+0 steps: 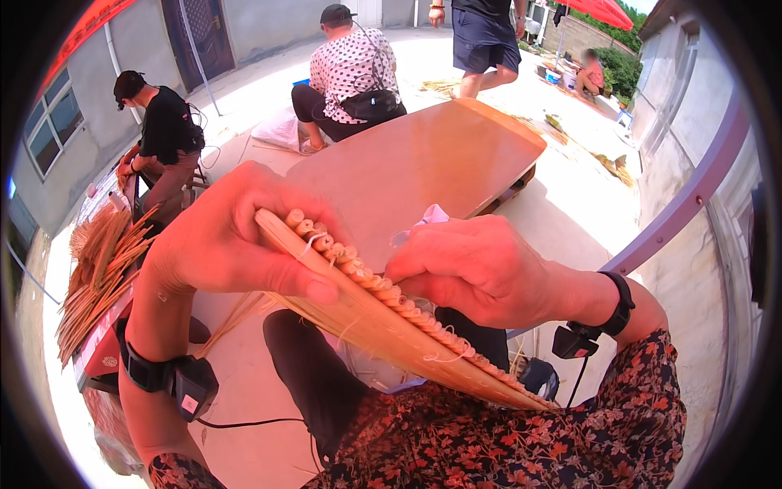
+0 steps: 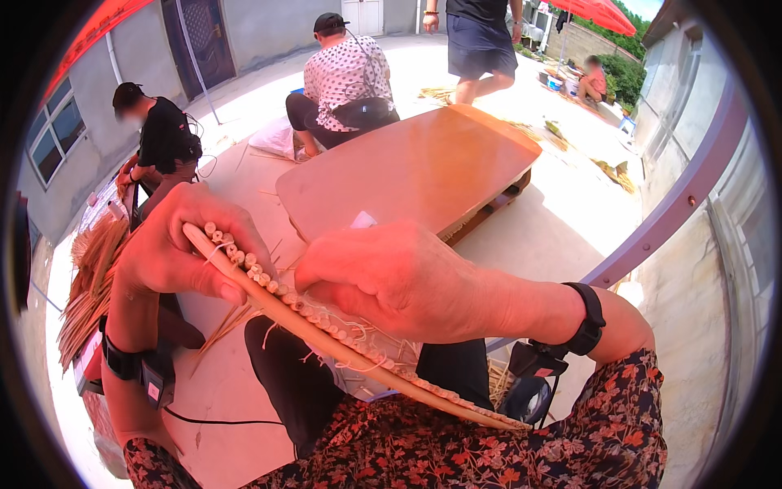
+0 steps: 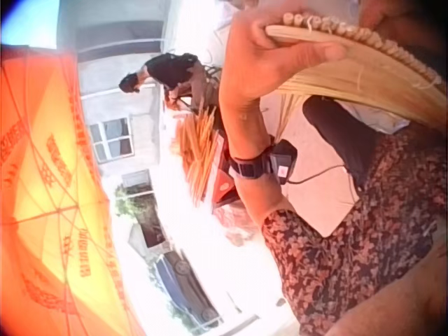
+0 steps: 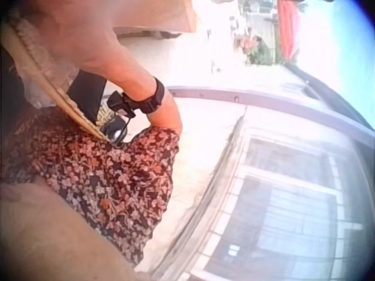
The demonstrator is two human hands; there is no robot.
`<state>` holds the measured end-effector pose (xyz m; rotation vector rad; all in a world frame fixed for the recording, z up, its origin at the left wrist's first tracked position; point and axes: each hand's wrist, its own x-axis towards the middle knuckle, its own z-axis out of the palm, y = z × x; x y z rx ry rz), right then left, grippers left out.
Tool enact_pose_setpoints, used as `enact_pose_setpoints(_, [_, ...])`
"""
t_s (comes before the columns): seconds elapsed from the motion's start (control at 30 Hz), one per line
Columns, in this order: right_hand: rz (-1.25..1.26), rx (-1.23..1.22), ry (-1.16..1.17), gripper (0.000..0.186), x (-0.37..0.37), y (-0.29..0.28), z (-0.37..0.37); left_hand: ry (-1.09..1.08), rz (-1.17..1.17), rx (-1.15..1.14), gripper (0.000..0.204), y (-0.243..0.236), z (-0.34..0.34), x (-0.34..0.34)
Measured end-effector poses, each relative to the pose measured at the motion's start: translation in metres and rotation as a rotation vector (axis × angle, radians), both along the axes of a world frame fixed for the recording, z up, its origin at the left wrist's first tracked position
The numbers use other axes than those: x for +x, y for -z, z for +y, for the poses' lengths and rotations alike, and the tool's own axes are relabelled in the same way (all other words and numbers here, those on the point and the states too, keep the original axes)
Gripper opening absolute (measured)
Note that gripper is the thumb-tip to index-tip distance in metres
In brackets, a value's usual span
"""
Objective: The person weaves a bundle of thin bamboo strips using a needle and white thread. They repeatedly pass the needle through the aligned strips to secure them together, working on a single mat-like object throughout the clip.
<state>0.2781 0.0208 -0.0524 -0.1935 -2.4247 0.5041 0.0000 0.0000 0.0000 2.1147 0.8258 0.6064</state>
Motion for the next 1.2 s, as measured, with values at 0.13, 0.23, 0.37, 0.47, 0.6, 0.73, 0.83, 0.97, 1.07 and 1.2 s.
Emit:
enact_pose_setpoints(0.13, [0.000,0.184,-0.028,0.019,0.001,-0.001,0.007,0.012,-0.018,-0.023,0.037,-0.002,-0.001,0.000])
enact_pose_setpoints(0.23, [0.009,0.187,-0.072,0.018,-0.001,0.000,0.013,0.002,-0.011,-0.040,0.037,-0.005,-0.002,0.002])
enact_pose_setpoints(0.37, [0.024,0.067,-0.117,0.015,-0.002,0.000,0.012,0.000,-0.011,-0.069,0.036,-0.004,-0.004,-0.001])
enact_pose_setpoints(0.47, [0.091,-0.162,-0.241,0.014,-0.008,0.002,0.014,0.007,-0.023,-0.097,0.035,-0.007,-0.007,-0.003])
enact_pose_setpoints(0.6, [0.073,-0.195,-0.282,0.015,-0.012,-0.001,0.014,0.049,-0.035,-0.049,0.033,-0.004,-0.008,-0.003])
enact_pose_setpoints(0.73, [-0.043,-0.084,-0.167,0.018,-0.015,-0.003,0.010,0.028,-0.011,-0.040,0.033,0.003,-0.004,-0.008])
enact_pose_setpoints(0.83, [-0.017,-0.034,-0.058,0.017,-0.019,0.004,0.003,-0.005,-0.022,-0.066,0.033,0.006,-0.002,-0.012])
enact_pose_setpoints(0.97, [-0.098,-0.342,-0.003,0.033,-0.015,-0.019,-0.013,-0.035,-0.037,-0.096,0.033,0.007,-0.002,-0.015])
enact_pose_setpoints(1.07, [-0.075,-0.217,0.096,0.044,-0.022,-0.011,-0.021,-0.058,-0.025,-0.118,0.033,0.003,-0.004,-0.012])
enact_pose_setpoints(1.2, [-0.018,-0.214,0.122,0.047,-0.026,-0.004,-0.026,-0.036,-0.052,-0.120,0.033,0.003,-0.006,-0.008])
